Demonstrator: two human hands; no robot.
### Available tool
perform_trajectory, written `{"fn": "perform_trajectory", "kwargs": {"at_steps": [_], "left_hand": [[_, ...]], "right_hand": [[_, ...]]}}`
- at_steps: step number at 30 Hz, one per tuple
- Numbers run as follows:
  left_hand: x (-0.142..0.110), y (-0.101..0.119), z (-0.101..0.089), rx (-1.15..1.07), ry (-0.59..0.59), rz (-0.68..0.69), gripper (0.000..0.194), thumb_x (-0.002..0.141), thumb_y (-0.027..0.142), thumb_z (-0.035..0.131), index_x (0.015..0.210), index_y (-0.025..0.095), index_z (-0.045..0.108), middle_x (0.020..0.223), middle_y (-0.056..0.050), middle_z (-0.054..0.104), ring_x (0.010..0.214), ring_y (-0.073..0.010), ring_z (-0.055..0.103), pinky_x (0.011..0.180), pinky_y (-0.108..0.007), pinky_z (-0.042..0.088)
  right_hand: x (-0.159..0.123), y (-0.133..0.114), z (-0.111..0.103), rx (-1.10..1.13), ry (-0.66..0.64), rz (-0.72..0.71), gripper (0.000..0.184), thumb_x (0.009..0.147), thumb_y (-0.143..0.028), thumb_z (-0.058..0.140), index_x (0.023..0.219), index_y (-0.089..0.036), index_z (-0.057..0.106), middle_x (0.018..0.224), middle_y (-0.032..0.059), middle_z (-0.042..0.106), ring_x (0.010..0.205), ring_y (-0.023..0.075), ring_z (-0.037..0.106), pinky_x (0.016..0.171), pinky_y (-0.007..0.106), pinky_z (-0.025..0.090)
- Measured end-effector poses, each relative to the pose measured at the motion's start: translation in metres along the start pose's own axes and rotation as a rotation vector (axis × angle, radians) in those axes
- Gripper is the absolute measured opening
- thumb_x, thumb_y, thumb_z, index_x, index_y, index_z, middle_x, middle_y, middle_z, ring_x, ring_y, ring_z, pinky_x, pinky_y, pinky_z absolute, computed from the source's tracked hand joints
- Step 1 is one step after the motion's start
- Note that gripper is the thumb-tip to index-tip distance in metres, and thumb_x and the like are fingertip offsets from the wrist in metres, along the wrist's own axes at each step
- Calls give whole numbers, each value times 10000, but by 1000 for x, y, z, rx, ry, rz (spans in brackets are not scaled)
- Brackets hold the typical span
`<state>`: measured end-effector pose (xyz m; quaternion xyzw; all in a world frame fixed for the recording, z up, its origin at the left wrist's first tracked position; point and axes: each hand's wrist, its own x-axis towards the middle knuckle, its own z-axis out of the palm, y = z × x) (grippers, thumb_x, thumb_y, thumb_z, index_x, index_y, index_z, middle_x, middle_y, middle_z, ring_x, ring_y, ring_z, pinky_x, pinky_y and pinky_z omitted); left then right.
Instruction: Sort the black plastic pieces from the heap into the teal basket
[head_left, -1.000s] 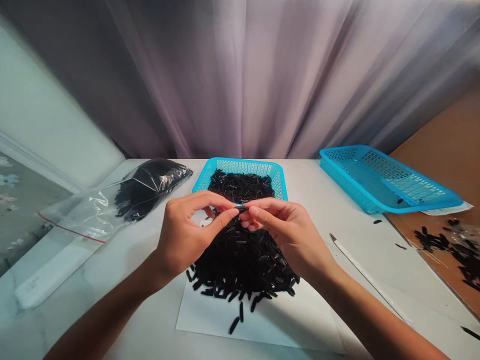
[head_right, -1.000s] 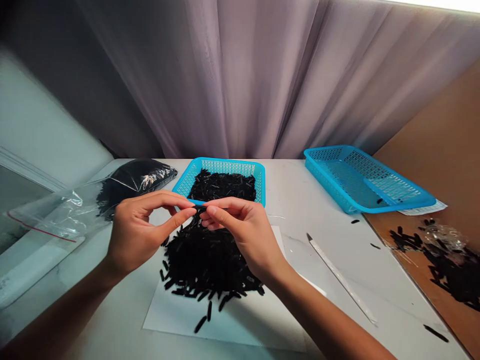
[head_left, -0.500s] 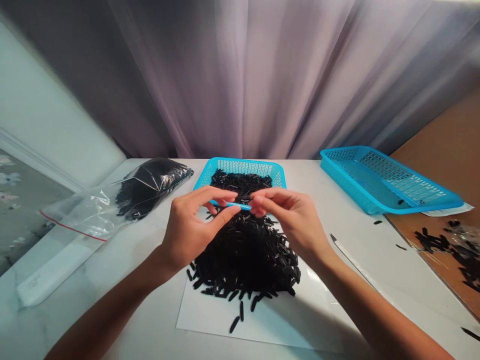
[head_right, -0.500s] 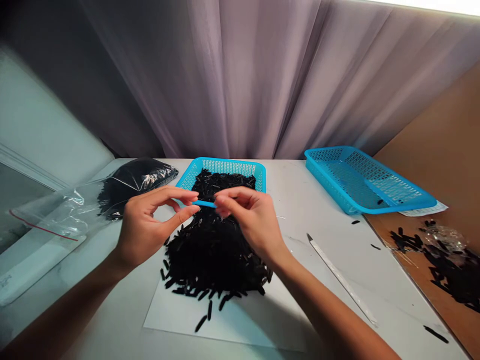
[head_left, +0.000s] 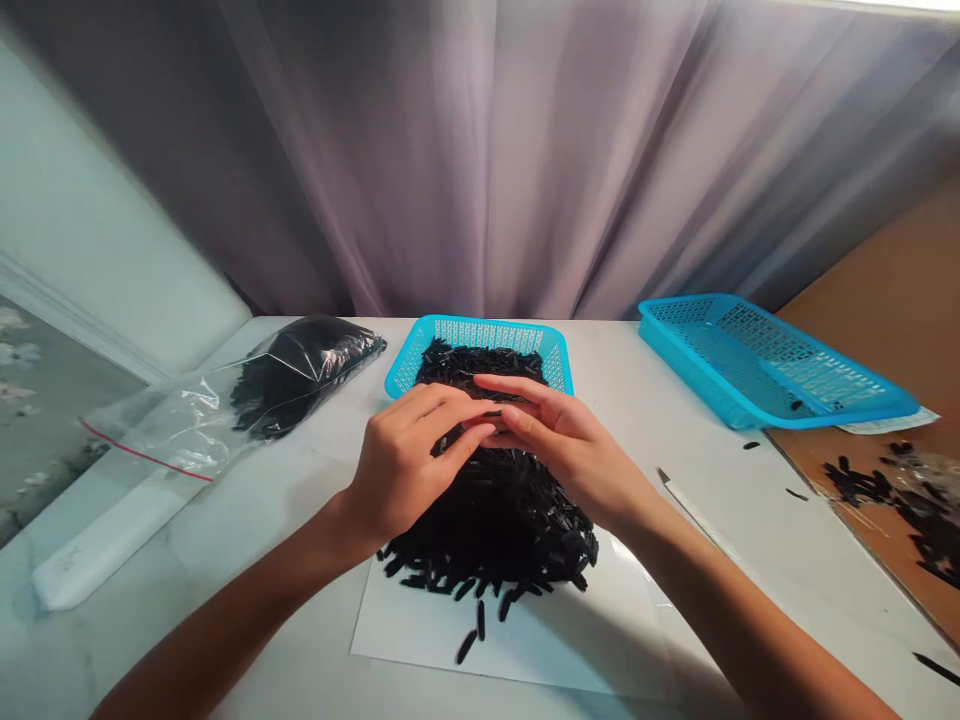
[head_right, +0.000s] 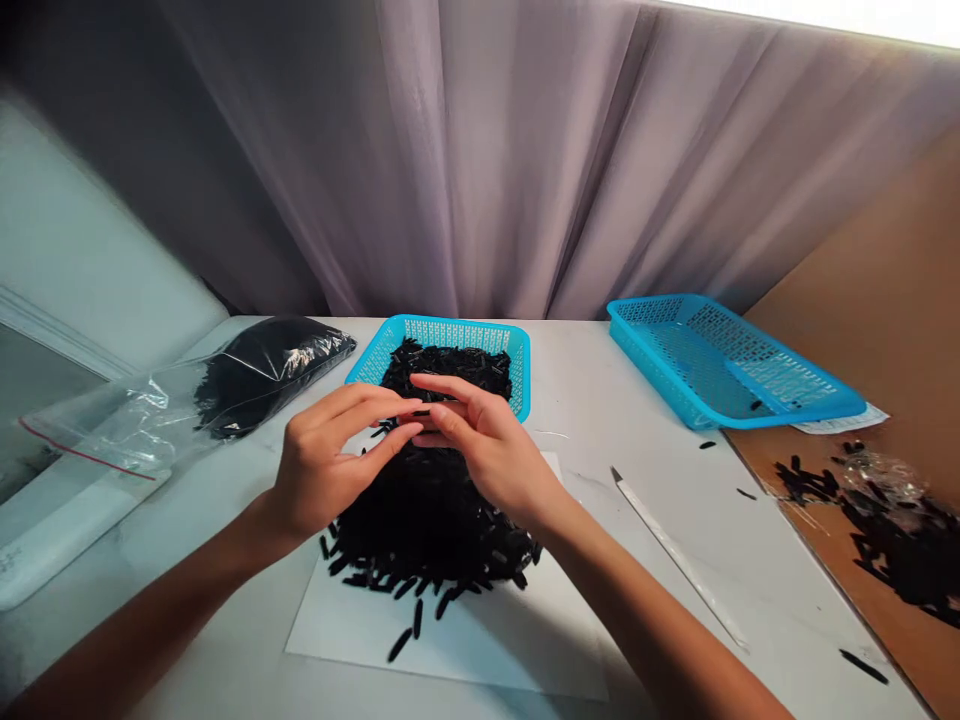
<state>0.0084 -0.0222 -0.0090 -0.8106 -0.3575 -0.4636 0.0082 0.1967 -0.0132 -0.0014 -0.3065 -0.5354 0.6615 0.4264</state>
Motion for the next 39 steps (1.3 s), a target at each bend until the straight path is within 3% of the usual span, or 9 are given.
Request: {"fn": "perform_trajectory", "kwargs": {"at_steps": [4, 11, 15, 19, 24, 39], "left_hand": [[1, 1, -3, 1, 64, 36, 80, 857, 111, 744, 925, 153, 735, 856, -33, 735, 789, -134, 680, 753, -287, 560], [5, 4, -9, 111, 86, 111, 115, 830, 99, 765, 931, 144, 734, 871, -47, 748, 807, -158, 677, 751, -301, 567], [6, 6, -13, 106, 107, 116, 109, 828, 90, 764, 903, 156, 720, 855, -36, 750, 797, -151, 681, 758, -292, 573], [7, 8, -16, 98, 100, 88, 107, 840, 105, 756, 908, 177, 715, 855, -30, 754, 791, -148, 684, 754, -290, 571], [7, 8, -17, 95, 67, 90, 74, 862, 142, 741, 900, 201, 718, 846, -15, 758, 777, -148, 693, 732, -290, 576], [10, 10, -18, 64, 118, 48, 89, 860, 123, 738, 879, 203, 706, 825, 0, 749, 767, -138, 694, 734, -285, 562]], "right_hand": [[-5, -3, 7, -22, -29, -23, 353, 971, -311, 617, 1312, -216, 618, 1174, 63, 735, 1046, 173, 700, 979, 356, 573], [-8, -11, 8, -53, -59, -65, 380, 981, -286, 596, 1353, -232, 546, 1170, 68, 746, 1072, 187, 698, 999, 381, 542], [-9, -14, 7, -200, 50, -68, 275, 937, -318, 659, 1187, -211, 618, 1031, 56, 756, 931, 172, 696, 862, 322, 554], [-10, -17, 5, -344, 63, -96, 175, 906, -373, 695, 951, -204, 678, 957, 40, 720, 893, 177, 665, 804, 302, 522], [-10, -19, 7, -458, 93, -144, 167, 929, -369, 662, 906, -206, 684, 924, 33, 704, 870, 179, 641, 789, 303, 495], [-11, -21, 3, -431, 151, -164, 142, 890, -342, 717, 894, -201, 737, 909, 39, 734, 858, 187, 662, 760, 306, 493]]}}
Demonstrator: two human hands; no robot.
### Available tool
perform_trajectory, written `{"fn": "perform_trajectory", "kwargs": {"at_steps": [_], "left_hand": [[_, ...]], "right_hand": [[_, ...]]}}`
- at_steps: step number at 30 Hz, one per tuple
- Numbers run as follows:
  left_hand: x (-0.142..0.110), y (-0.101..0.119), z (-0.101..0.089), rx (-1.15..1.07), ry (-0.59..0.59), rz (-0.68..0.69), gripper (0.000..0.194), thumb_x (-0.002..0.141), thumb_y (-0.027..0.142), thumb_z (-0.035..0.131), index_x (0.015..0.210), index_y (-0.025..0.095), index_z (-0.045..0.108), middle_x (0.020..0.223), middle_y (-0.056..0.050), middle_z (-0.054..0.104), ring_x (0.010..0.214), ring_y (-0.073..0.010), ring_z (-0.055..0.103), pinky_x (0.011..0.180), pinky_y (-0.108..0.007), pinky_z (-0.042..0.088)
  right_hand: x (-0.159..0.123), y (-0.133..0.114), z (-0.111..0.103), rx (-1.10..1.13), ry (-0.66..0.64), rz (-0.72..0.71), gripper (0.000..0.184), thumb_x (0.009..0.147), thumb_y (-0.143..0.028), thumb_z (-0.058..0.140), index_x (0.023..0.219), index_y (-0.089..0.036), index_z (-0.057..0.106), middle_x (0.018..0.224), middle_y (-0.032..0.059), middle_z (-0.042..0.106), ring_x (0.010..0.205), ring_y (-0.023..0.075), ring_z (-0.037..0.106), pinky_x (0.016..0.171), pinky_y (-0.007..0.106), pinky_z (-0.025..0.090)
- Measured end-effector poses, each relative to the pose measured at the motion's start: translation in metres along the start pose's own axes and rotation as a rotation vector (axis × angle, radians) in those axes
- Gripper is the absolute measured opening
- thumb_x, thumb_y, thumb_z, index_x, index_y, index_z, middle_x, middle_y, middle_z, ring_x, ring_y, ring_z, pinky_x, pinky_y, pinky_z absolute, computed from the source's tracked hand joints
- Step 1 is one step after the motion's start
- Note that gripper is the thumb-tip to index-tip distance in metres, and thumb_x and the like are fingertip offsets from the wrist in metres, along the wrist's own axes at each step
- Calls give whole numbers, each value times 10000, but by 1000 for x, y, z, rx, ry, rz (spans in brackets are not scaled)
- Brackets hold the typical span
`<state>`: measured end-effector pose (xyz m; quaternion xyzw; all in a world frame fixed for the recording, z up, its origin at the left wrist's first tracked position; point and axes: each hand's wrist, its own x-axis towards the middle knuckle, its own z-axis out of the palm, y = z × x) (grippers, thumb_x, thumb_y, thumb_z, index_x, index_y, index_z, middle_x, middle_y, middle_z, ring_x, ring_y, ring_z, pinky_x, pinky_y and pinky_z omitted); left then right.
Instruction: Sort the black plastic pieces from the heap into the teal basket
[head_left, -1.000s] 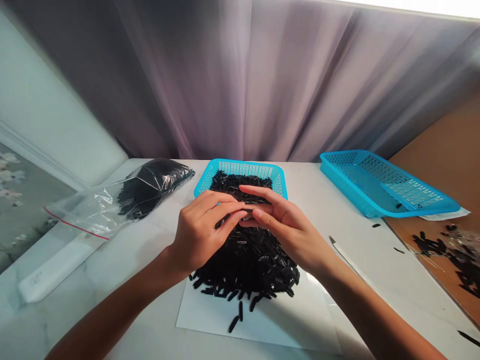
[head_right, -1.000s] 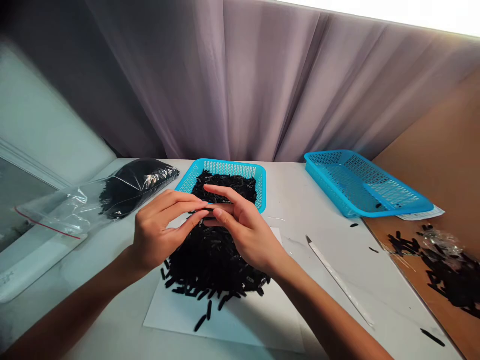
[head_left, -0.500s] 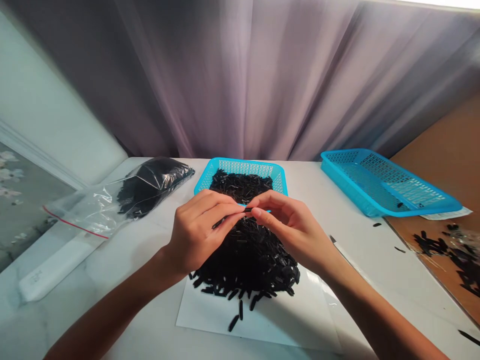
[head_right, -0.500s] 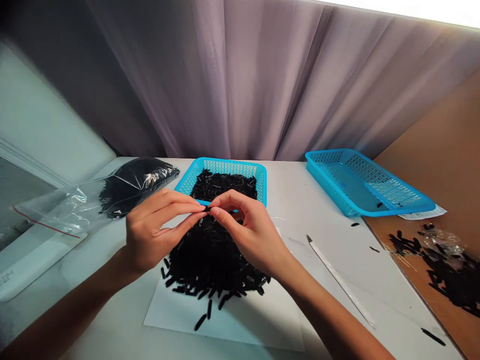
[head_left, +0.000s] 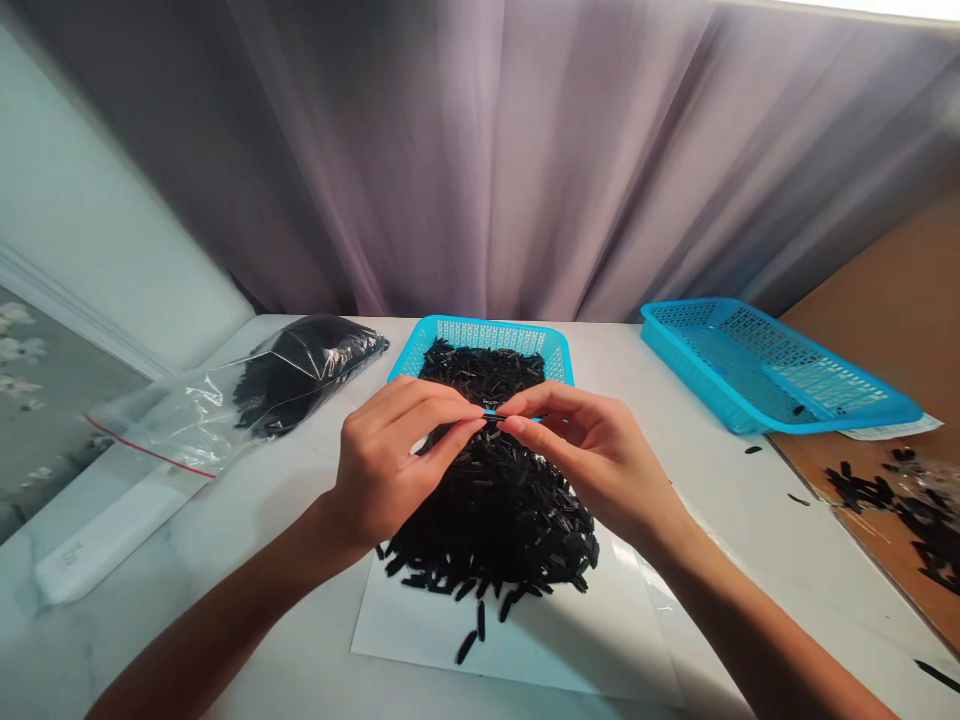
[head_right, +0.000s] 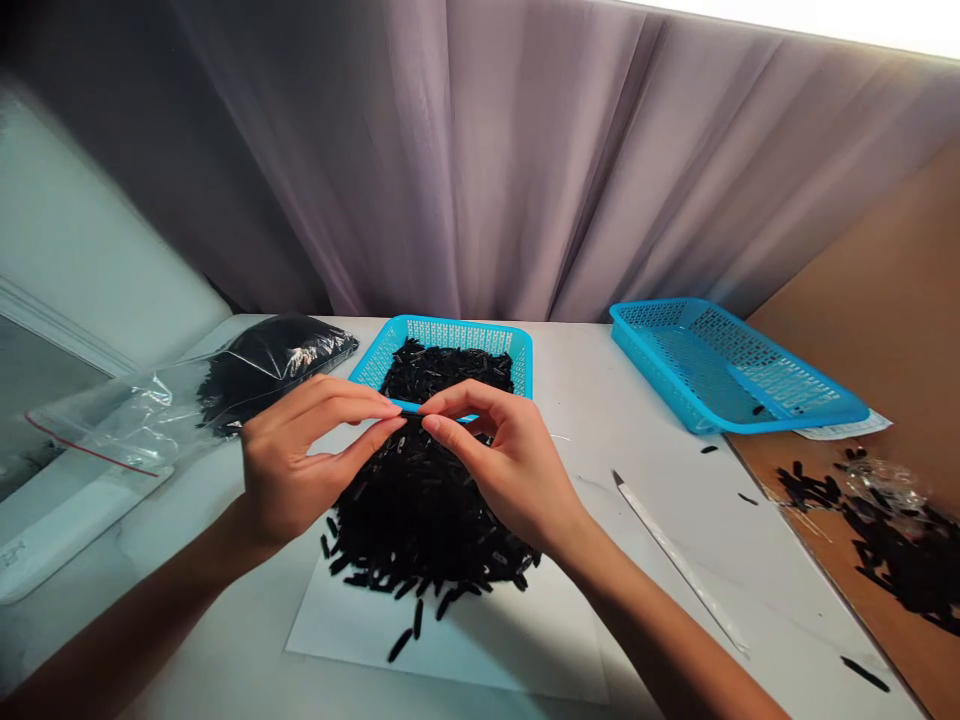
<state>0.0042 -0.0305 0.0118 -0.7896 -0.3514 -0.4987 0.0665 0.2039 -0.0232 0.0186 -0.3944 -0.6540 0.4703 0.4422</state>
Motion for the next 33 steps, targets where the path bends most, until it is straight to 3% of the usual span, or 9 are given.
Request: {"fn": "perform_trajectory", "kwargs": {"at_steps": [8, 24, 33], "left_hand": [[0, 0, 0, -23, -6, -10, 83, 861, 137, 741, 908, 196, 707, 837, -8, 756, 765, -135, 690, 727, -288, 565], [0, -3, 1, -32, -26, -43, 43, 868, 155, 731, 877, 194, 716, 817, -4, 758, 754, -138, 690, 726, -286, 561], [1, -2, 0, -64, -38, -60, 29, 869, 166, 738, 863, 185, 716, 806, -8, 755, 744, -130, 684, 714, -272, 557]], "right_hand": [[-1, -2, 1, -7, 14, 17, 200, 873, -404, 732, 868, -205, 749, 866, 43, 744, 810, 195, 654, 692, 308, 474], [0, -2, -1, -11, 10, 25, 234, 847, -421, 753, 935, -207, 781, 879, 57, 764, 823, 213, 687, 700, 320, 510], [1, -1, -1, -17, 5, 47, 255, 854, -438, 737, 846, -184, 761, 865, 58, 752, 810, 203, 657, 679, 306, 480]]}}
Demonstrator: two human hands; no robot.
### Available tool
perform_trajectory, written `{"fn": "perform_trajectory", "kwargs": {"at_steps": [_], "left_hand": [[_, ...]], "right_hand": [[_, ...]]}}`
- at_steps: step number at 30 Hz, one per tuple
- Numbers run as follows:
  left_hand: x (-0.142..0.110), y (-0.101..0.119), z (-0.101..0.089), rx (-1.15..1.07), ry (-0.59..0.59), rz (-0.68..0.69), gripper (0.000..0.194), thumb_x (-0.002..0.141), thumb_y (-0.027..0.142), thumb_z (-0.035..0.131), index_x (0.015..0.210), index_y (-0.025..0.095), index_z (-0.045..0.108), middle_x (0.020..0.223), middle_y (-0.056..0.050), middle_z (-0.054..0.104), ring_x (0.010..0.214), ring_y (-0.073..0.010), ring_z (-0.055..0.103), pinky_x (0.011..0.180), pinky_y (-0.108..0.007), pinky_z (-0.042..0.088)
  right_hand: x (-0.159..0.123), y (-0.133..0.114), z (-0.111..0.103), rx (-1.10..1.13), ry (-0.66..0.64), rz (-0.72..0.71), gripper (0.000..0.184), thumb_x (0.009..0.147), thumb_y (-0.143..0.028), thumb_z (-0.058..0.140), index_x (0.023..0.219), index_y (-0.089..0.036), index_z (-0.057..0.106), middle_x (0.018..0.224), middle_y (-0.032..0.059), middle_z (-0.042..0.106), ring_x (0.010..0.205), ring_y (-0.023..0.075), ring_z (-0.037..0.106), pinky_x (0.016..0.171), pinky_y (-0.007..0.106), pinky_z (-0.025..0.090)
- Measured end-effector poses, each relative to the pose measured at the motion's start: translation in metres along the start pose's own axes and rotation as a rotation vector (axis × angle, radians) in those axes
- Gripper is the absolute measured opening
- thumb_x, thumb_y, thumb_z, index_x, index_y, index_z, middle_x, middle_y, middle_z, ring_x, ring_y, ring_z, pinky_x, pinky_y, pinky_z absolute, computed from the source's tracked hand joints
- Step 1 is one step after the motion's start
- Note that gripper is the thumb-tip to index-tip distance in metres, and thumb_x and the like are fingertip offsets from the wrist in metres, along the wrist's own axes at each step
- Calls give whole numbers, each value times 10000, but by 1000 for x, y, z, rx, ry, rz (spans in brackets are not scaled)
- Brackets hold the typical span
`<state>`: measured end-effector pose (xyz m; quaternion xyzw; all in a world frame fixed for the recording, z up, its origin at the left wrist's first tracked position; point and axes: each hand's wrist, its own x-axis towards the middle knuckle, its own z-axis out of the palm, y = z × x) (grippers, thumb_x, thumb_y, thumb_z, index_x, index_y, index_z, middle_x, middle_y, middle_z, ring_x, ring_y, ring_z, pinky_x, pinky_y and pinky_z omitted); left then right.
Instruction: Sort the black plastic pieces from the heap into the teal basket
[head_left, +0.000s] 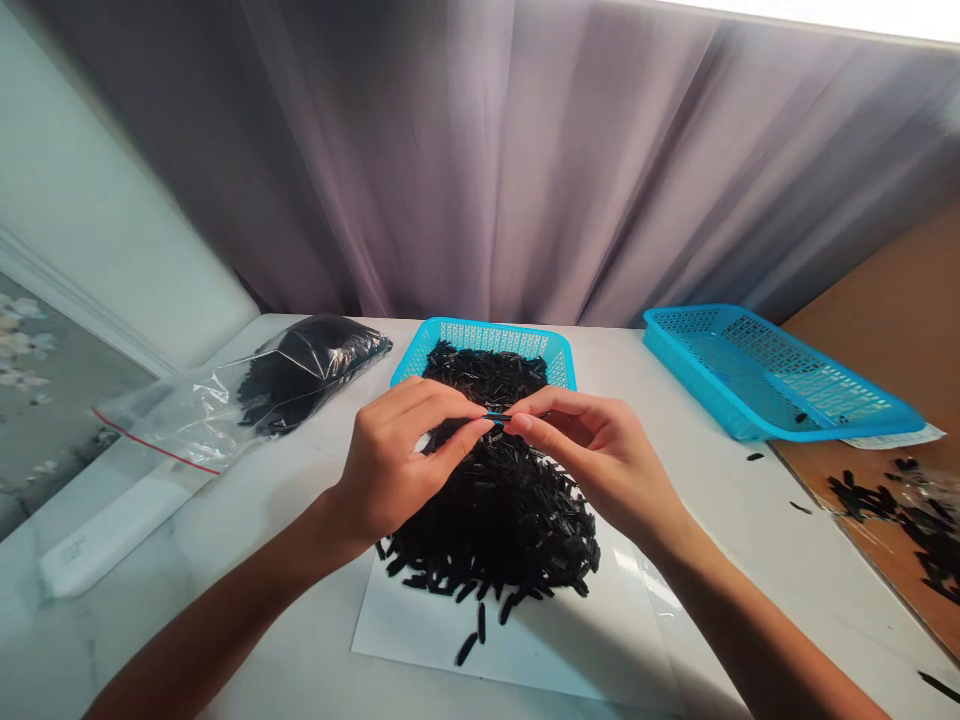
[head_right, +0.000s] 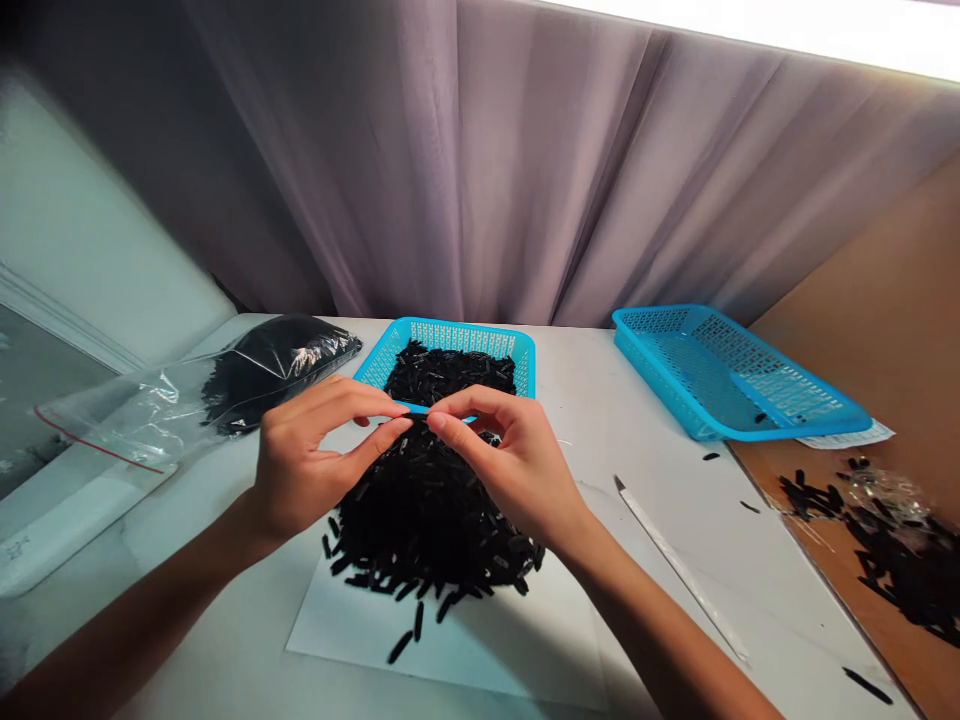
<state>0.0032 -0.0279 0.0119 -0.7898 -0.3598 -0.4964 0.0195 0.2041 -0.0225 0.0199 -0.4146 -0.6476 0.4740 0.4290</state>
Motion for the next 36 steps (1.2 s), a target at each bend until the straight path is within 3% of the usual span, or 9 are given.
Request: {"fn": "perform_trajectory", "kwargs": {"at_steps": [8, 11, 13, 16, 19, 22, 25, 29, 36], "left_hand": [[-2, -3, 0, 17, -33, -25, 31, 892, 203, 714, 920, 192, 719, 854, -13, 766, 789, -143, 694, 746, -278, 561], [-1, -9, -2, 57, -176, -136, 132, 898, 283, 712, 995, 194, 715, 909, -17, 767, 824, -163, 706, 750, -292, 557], [0, -13, -7, 99, -357, -245, 189, 900, 364, 702, 1024, 221, 718, 939, -8, 766, 836, -184, 715, 749, -311, 556], [-7, -19, -19, 109, -651, -374, 342, 920, 506, 634, 1146, 256, 695, 1113, -21, 756, 963, -229, 718, 844, -365, 568], [-36, -32, -35, 75, -796, -467, 659, 878, 643, 612, 1407, 259, 527, 1432, -67, 601, 1254, -283, 617, 1047, -431, 515], [-85, -55, -49, 98, -860, -456, 1144, 680, 748, 738, 1584, 257, 237, 1633, -117, 332, 1488, -347, 356, 1223, -501, 339], [-130, -75, -54, 103, -865, -435, 1350, 590, 763, 786, 1617, 251, 75, 1681, -163, 163, 1542, -400, 197, 1246, -576, 257], [-149, -79, -38, 67, -858, -385, 1393, 575, 796, 766, 1617, 197, 62, 1684, -194, 108, 1559, -402, 102, 1270, -597, 145], [-122, -56, 14, -46, -800, -284, 1359, 529, 777, 807, 1598, 203, 193, 1670, -191, 181, 1537, -410, 205, 1246, -581, 253]], "right_hand": [[9, 7, -7, -177, 85, -122, 215, 909, -387, 669, 852, -199, 754, 854, 62, 758, 800, 222, 685, 734, 362, 537], [23, 18, -24, -512, 324, -263, 205, 930, -337, 633, 976, -183, 760, 1045, 125, 771, 998, 295, 690, 897, 471, 533], [27, 23, -35, -665, 349, -275, 327, 897, -344, 678, 1174, -175, 716, 1292, 161, 694, 1204, 358, 616, 1007, 556, 482], [13, 26, -43, -587, 177, -212, 368, 947, -412, 618, 1259, -220, 662, 1299, 115, 693, 1160, 309, 656, 953, 513, 551], [-21, 39, -44, -648, -47, -213, 399, 958, -473, 598, 1301, -271, 622, 1344, 90, 666, 1238, 296, 622, 1057, 527, 498], [-62, 74, -43, -779, -254, -182, 736, 882, -583, 654, 1517, -306, 406, 1583, 130, 436, 1436, 353, 438, 1143, 586, 407], [-89, 115, -38, -866, -277, -172, 1137, 739, -717, 712, 1619, -292, 129, 1671, 196, 221, 1509, 434, 266, 1150, 662, 346], [-91, 144, -24, -945, -209, -203, 1367, 609, -815, 719, 1629, -267, -9, 1677, 236, 153, 1522, 491, 135, 1162, 723, 238], [-62, 139, 4, -862, -172, -280, 1366, 591, -796, 751, 1626, -261, 38, 1659, 229, 213, 1527, 465, 171, 1173, 668, 281]]}}
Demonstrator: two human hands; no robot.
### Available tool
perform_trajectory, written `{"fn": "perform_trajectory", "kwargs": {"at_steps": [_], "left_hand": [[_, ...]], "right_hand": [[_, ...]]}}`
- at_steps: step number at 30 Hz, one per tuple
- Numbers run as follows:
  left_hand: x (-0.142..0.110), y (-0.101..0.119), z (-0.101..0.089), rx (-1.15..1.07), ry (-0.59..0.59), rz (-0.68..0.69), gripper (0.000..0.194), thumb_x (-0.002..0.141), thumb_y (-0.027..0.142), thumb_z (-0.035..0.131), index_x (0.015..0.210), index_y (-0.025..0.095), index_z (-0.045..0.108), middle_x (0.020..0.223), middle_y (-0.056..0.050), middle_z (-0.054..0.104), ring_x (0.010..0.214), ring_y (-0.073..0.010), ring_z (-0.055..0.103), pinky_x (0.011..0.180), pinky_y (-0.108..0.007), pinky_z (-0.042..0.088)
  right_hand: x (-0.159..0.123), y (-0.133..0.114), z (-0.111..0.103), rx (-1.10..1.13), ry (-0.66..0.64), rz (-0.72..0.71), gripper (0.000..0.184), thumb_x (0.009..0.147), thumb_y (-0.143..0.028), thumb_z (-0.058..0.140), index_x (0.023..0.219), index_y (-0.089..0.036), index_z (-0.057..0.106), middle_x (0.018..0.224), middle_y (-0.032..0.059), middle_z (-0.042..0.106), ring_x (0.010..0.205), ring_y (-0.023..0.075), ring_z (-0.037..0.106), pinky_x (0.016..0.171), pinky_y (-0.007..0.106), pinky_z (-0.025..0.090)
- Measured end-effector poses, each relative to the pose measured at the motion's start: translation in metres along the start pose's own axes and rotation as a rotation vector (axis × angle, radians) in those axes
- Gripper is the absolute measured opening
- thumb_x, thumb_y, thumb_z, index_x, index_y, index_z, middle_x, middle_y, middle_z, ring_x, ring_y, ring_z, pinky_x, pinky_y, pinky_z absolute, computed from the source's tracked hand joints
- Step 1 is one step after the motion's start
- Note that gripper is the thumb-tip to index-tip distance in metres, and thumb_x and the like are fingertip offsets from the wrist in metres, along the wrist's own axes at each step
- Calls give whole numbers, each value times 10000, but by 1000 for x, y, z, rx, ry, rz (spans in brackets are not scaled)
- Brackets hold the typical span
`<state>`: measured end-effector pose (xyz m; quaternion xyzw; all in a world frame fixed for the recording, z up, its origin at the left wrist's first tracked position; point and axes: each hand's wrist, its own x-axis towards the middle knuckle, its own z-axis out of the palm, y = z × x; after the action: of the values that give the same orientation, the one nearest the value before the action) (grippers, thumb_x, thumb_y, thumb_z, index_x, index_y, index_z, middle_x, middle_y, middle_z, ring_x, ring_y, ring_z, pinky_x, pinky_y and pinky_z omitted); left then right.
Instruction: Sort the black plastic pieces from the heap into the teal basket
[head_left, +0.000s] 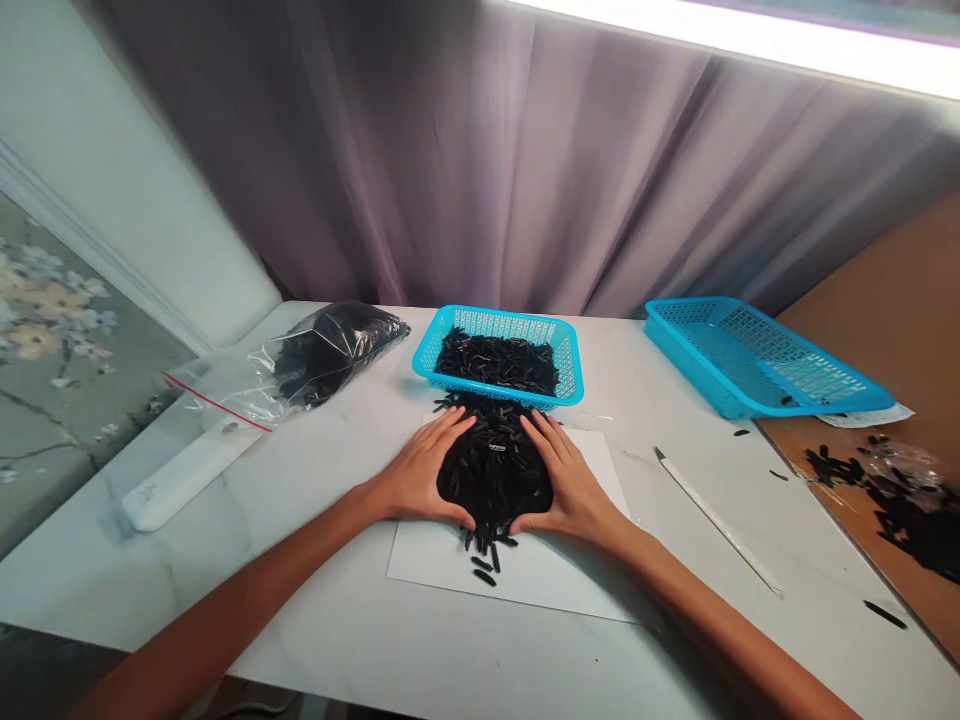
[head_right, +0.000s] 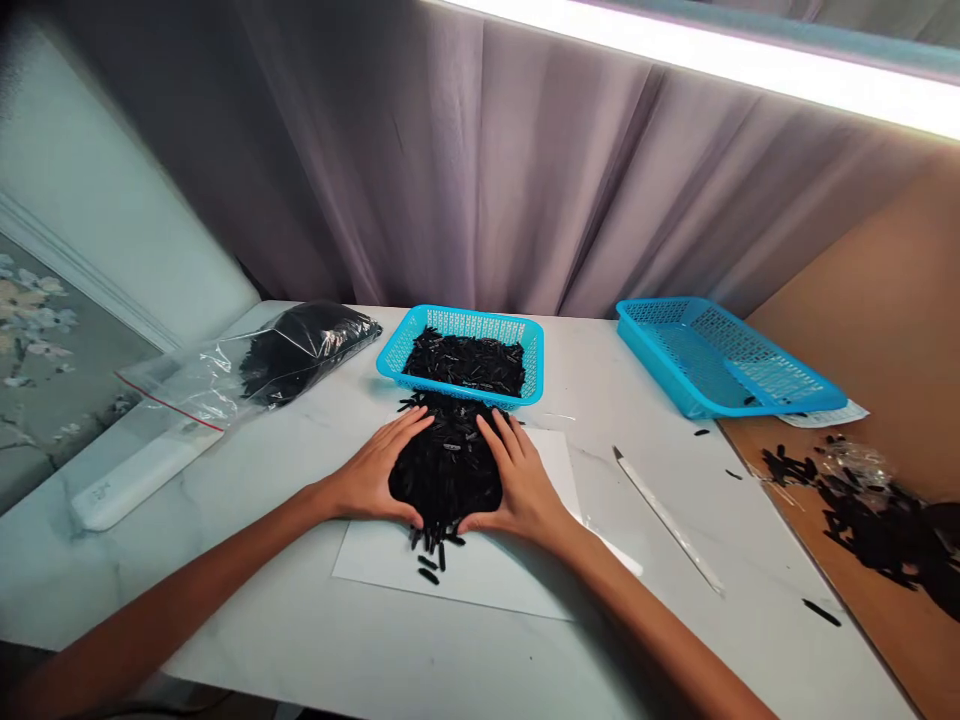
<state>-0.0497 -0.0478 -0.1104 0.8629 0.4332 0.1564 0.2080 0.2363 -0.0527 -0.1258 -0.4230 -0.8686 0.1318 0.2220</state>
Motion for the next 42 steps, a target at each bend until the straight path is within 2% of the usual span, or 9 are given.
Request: {"fn": "perform_trajectory", "kwargs": {"at_steps": [3, 5, 10, 13, 20, 26, 32, 38, 42], "left_hand": [[9, 6, 5, -12, 33, 6, 1328, 540, 788, 793, 1582, 183, 235, 1655, -213, 211, 1527, -426, 224, 1232, -605, 262], [11, 7, 7, -14, 36, 6, 1324, 540, 801, 782, 1574, 167, 250, 1648, -220, 227, 1525, -422, 231, 1231, -602, 267], [10, 11, 5, -20, 45, -12, 1267, 547, 807, 772, 1540, 165, 318, 1614, -219, 296, 1507, -406, 277, 1228, -588, 284], [10, 13, 4, -37, 57, -30, 1212, 550, 799, 778, 1506, 176, 368, 1578, -218, 348, 1476, -408, 331, 1211, -599, 307], [9, 11, 5, -87, 68, -32, 1219, 546, 775, 801, 1518, 204, 338, 1585, -210, 335, 1463, -425, 341, 1197, -617, 318], [8, 11, 4, -113, 94, -22, 1211, 589, 773, 780, 1537, 198, 294, 1594, -190, 342, 1486, -394, 316, 1225, -576, 303], [8, 12, 2, -157, 146, 3, 1120, 658, 736, 767, 1527, 203, 303, 1564, -176, 400, 1453, -378, 377, 1213, -555, 332], [13, 20, -2, -232, 323, 42, 867, 842, 693, 597, 1493, 178, 344, 1516, -185, 437, 1416, -369, 416, 1199, -564, 330], [27, 37, -7, -301, 493, 59, 633, 902, 573, 591, 1396, 200, 458, 1388, -145, 551, 1304, -304, 526, 1114, -489, 446]], "right_hand": [[7, -5, 2, 29, 31, -25, 1344, 604, -754, 783, 1625, -252, 66, 1644, 222, 253, 1511, 436, 244, 1172, 632, 304], [11, -7, 4, 37, 36, -38, 1289, 611, -737, 794, 1616, -246, 154, 1624, 218, 296, 1486, 433, 296, 1158, 629, 318], [21, -10, 1, 43, 1, -60, 947, 685, -671, 777, 1464, -219, 486, 1543, 217, 409, 1395, 442, 386, 1097, 640, 359], [24, -12, -3, 44, -12, -63, 790, 700, -542, 803, 1380, -220, 562, 1500, 205, 450, 1336, 425, 423, 1065, 619, 383], [43, -23, -7, 39, -28, -10, 572, 659, -315, 817, 1183, -177, 634, 1307, 196, 562, 1147, 373, 519, 944, 517, 440], [61, -29, -19, 94, -62, 3, 358, 694, -223, 764, 1028, -197, 639, 984, 85, 621, 883, 272, 563, 753, 370, 438], [70, -29, -32, 252, -32, 29, 308, 705, -151, 717, 986, -216, 608, 927, 24, 652, 772, 198, 569, 687, 296, 403], [79, -39, -34, 437, 32, 54, 183, 767, -216, 674, 922, -215, 577, 800, -26, 649, 693, 160, 558, 656, 266, 422], [84, -41, -33, 489, 65, 70, 189, 766, -240, 669, 930, -207, 580, 798, -24, 642, 697, 157, 549, 666, 264, 430]]}}
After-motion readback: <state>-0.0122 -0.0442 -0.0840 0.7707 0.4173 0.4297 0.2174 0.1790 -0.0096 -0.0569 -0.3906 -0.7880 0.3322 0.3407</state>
